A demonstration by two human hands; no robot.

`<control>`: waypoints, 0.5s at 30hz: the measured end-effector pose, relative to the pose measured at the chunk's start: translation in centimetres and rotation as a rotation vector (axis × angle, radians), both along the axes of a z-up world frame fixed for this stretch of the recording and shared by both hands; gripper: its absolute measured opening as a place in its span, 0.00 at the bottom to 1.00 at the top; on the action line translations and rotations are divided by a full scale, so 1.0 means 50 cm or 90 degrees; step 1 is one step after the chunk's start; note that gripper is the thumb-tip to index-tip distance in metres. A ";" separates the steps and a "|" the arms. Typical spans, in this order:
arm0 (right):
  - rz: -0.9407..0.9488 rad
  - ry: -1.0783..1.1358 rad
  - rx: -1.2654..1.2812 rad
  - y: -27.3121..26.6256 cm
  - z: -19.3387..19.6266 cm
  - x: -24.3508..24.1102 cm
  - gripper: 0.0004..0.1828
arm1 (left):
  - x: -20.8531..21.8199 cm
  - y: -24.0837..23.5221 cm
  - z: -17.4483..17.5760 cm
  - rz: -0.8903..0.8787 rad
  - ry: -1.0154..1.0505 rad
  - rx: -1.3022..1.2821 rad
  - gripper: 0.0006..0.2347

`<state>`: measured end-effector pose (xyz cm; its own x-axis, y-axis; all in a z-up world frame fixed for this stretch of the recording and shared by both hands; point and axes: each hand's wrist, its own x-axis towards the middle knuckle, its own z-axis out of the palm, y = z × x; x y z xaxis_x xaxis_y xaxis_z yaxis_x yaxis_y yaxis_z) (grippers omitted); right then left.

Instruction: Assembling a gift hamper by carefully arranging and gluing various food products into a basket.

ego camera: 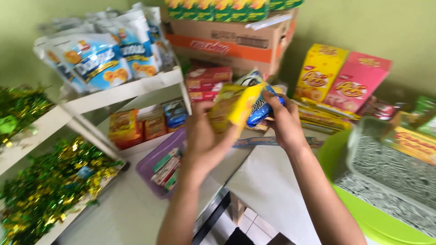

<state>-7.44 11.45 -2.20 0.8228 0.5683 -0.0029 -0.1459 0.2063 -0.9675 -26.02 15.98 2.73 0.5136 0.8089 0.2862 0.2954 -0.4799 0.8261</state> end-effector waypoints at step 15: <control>-0.207 -0.297 0.060 -0.413 0.026 0.184 0.30 | 0.369 -0.269 0.008 -0.435 -0.298 -0.212 0.48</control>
